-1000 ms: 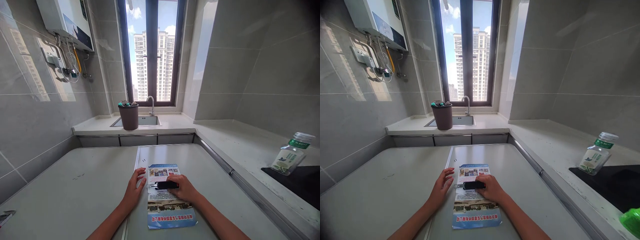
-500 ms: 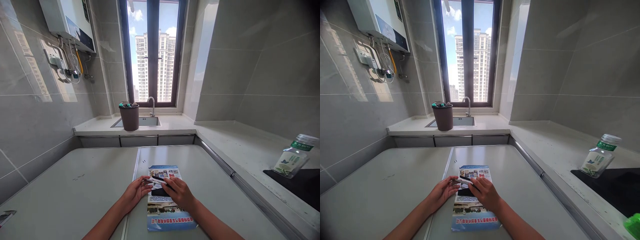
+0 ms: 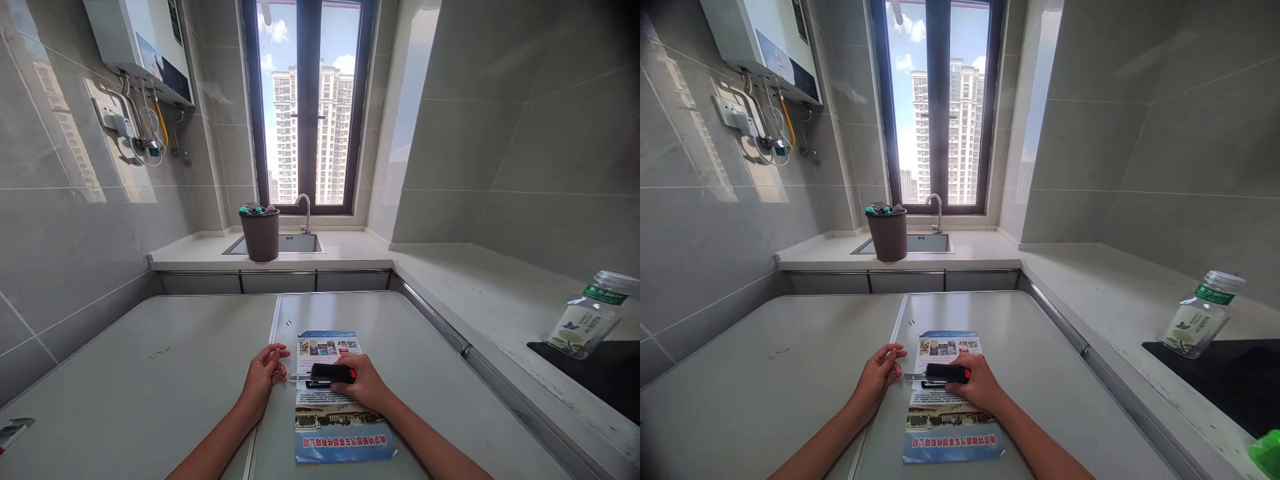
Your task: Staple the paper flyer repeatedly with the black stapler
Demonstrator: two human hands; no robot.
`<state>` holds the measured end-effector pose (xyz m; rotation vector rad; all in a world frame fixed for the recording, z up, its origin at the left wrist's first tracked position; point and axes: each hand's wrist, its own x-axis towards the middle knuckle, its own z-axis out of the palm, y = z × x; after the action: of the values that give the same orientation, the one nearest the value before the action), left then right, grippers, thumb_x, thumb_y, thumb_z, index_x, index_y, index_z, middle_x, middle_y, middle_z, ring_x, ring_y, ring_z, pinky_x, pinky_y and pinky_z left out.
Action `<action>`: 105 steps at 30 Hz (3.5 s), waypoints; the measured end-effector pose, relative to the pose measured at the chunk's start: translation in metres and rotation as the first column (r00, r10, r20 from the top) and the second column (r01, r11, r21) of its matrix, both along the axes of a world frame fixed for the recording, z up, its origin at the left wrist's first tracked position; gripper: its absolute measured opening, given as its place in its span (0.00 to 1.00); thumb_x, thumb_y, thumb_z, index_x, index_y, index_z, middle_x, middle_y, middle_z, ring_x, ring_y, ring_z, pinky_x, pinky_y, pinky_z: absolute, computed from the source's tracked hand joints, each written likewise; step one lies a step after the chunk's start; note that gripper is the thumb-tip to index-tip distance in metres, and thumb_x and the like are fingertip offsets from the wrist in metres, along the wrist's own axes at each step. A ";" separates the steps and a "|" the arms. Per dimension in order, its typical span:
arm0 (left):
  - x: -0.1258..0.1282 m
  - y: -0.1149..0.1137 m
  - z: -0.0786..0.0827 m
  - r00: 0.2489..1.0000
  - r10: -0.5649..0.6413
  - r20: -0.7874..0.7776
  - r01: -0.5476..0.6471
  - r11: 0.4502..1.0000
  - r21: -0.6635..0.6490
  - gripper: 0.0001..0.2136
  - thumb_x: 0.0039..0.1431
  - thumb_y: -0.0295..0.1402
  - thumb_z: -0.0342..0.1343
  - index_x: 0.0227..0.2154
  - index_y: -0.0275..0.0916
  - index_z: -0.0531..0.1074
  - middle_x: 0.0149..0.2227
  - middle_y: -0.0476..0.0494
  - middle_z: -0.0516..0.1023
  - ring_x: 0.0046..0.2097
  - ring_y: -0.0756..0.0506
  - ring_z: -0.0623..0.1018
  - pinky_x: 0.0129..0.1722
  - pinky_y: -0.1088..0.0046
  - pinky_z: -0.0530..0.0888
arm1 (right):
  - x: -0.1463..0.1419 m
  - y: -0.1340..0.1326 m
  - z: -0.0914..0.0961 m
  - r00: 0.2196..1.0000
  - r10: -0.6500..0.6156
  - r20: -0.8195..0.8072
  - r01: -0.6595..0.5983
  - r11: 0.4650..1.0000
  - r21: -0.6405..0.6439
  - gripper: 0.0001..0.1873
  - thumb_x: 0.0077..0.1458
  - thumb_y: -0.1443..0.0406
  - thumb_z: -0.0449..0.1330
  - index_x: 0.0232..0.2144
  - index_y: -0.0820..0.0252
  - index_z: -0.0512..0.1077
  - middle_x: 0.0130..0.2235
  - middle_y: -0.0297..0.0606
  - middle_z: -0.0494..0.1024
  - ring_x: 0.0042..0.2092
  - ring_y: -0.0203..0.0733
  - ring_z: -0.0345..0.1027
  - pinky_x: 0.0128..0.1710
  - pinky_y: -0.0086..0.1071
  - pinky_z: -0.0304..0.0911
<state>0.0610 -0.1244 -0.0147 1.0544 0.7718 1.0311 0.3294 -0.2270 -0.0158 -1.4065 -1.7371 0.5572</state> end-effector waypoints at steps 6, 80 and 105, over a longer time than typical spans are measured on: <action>0.007 -0.010 -0.002 0.979 -0.168 -0.119 0.188 0.966 0.180 0.27 0.61 0.57 0.60 0.45 0.35 0.80 0.18 0.56 0.64 0.18 0.55 0.61 0.19 0.78 0.62 | -0.004 -0.003 0.006 0.996 0.073 0.060 -0.066 0.993 -0.102 0.17 0.48 0.57 0.73 0.40 0.56 0.81 0.40 0.39 0.80 0.49 0.53 0.70 0.54 0.46 0.64; 0.037 0.088 0.011 0.395 0.425 -0.814 0.519 0.628 0.580 0.19 0.63 0.23 0.52 0.55 0.41 0.74 0.65 0.37 0.70 0.65 0.39 0.70 0.65 0.60 0.67 | 0.105 0.023 -0.022 0.821 -0.563 0.095 0.567 0.824 -0.022 0.11 0.54 0.61 0.58 0.33 0.55 0.81 0.36 0.37 0.84 0.32 0.42 0.74 0.40 0.35 0.66; -0.006 -0.017 0.021 0.775 0.272 -0.570 0.321 0.607 0.727 0.11 0.68 0.39 0.55 0.44 0.44 0.81 0.42 0.44 0.83 0.41 0.44 0.81 0.43 0.69 0.77 | 0.102 0.023 -0.019 0.821 -0.559 0.121 0.564 0.825 -0.016 0.11 0.52 0.63 0.58 0.34 0.55 0.80 0.36 0.37 0.84 0.35 0.43 0.75 0.40 0.34 0.67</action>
<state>0.0552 -0.1414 0.0062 2.3108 0.8217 0.9989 0.4318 -0.2037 -0.0345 -1.9151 -1.2891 0.1965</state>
